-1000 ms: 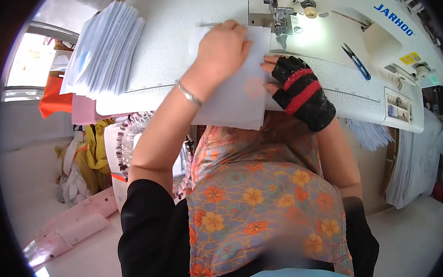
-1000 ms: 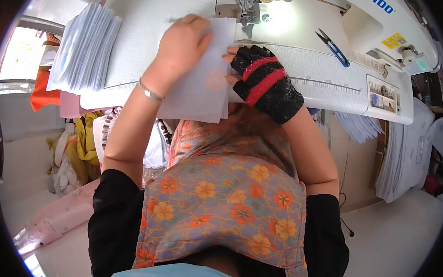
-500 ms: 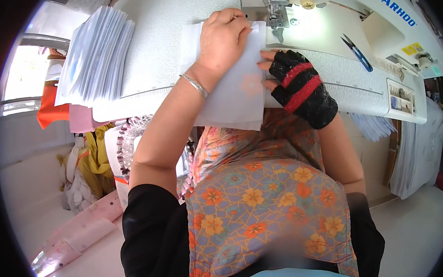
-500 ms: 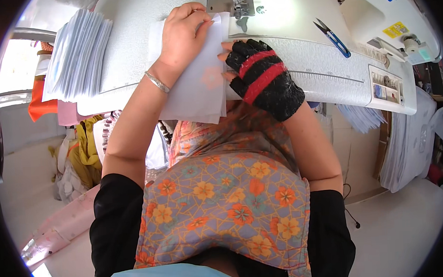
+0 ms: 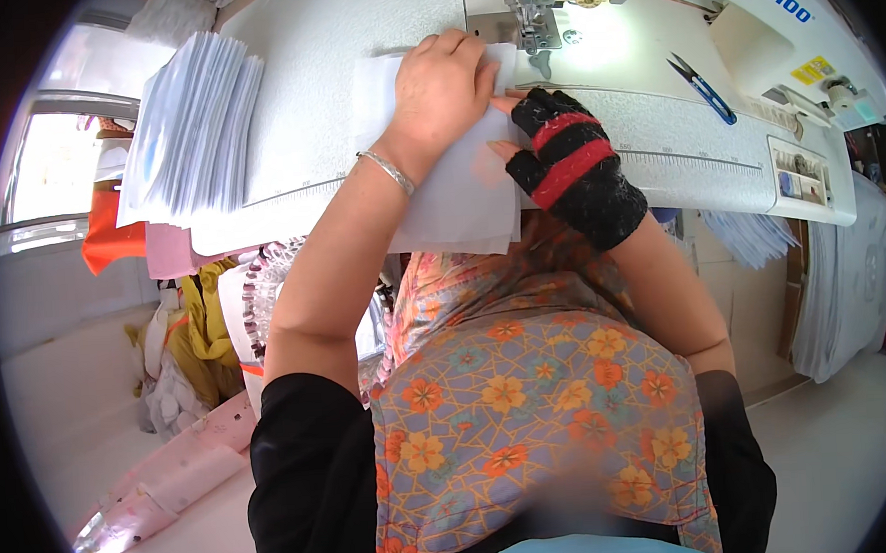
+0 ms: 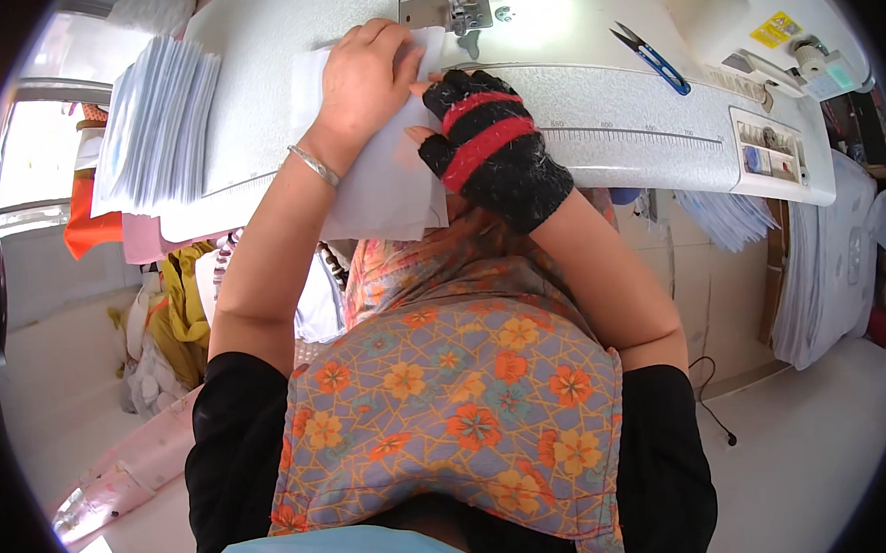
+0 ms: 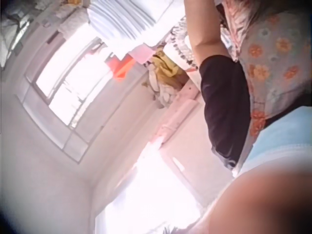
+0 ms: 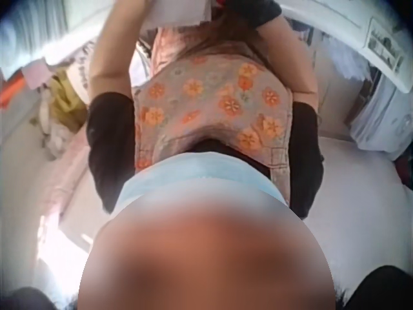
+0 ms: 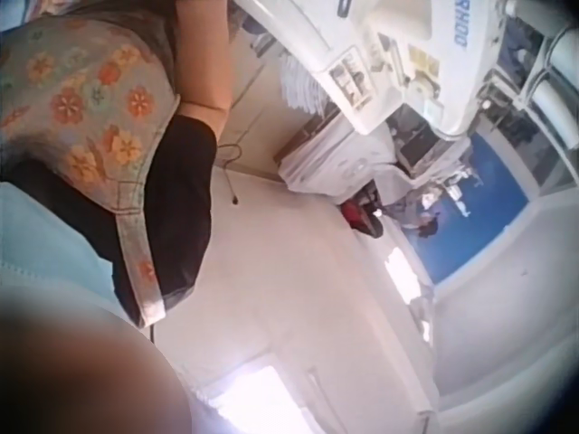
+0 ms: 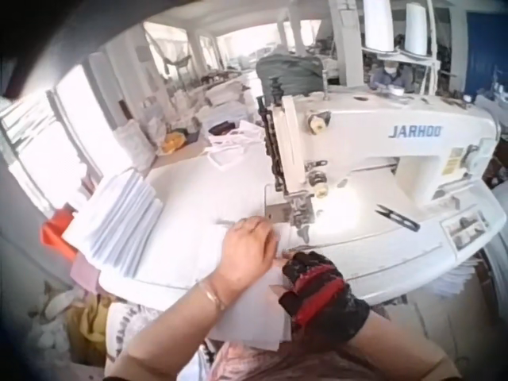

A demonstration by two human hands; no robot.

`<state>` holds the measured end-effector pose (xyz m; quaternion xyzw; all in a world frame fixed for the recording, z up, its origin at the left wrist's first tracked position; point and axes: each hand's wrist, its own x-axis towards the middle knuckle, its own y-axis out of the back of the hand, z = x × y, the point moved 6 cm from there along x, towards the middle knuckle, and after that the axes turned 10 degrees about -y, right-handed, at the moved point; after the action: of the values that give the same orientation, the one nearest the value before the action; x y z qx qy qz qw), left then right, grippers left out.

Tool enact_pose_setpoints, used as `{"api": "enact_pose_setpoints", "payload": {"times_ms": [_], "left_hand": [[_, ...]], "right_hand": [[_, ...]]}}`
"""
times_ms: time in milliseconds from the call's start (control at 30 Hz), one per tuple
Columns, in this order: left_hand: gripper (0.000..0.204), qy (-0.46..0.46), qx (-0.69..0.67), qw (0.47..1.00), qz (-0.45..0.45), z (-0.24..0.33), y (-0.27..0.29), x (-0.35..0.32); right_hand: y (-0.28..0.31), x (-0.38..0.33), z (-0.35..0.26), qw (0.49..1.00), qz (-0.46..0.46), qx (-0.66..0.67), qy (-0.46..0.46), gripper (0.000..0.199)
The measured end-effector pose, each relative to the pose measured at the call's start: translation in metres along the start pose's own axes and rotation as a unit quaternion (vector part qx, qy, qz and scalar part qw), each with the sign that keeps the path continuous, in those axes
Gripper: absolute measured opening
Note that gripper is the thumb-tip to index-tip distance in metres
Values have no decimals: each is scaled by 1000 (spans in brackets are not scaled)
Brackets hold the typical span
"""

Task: Sewing fabric pieces together using a sewing machine to create masks.

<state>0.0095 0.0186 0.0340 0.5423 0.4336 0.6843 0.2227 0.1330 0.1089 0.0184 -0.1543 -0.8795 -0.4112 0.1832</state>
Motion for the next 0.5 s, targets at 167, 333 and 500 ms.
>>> {"api": "enact_pose_setpoints", "payload": {"times_ms": [167,333,500], "left_hand": [[24,24,-65,998,1,-6,2,-2],[25,-24,-90,996,18,0,13,-10],[16,-19,-89,996,19,7,11,-15]], "right_hand": [[-5,6,0,984,11,163,-66,42],[-8,8,5,996,-17,22,-81,34],[-13,9,5,998,-27,-35,-53,25]]}}
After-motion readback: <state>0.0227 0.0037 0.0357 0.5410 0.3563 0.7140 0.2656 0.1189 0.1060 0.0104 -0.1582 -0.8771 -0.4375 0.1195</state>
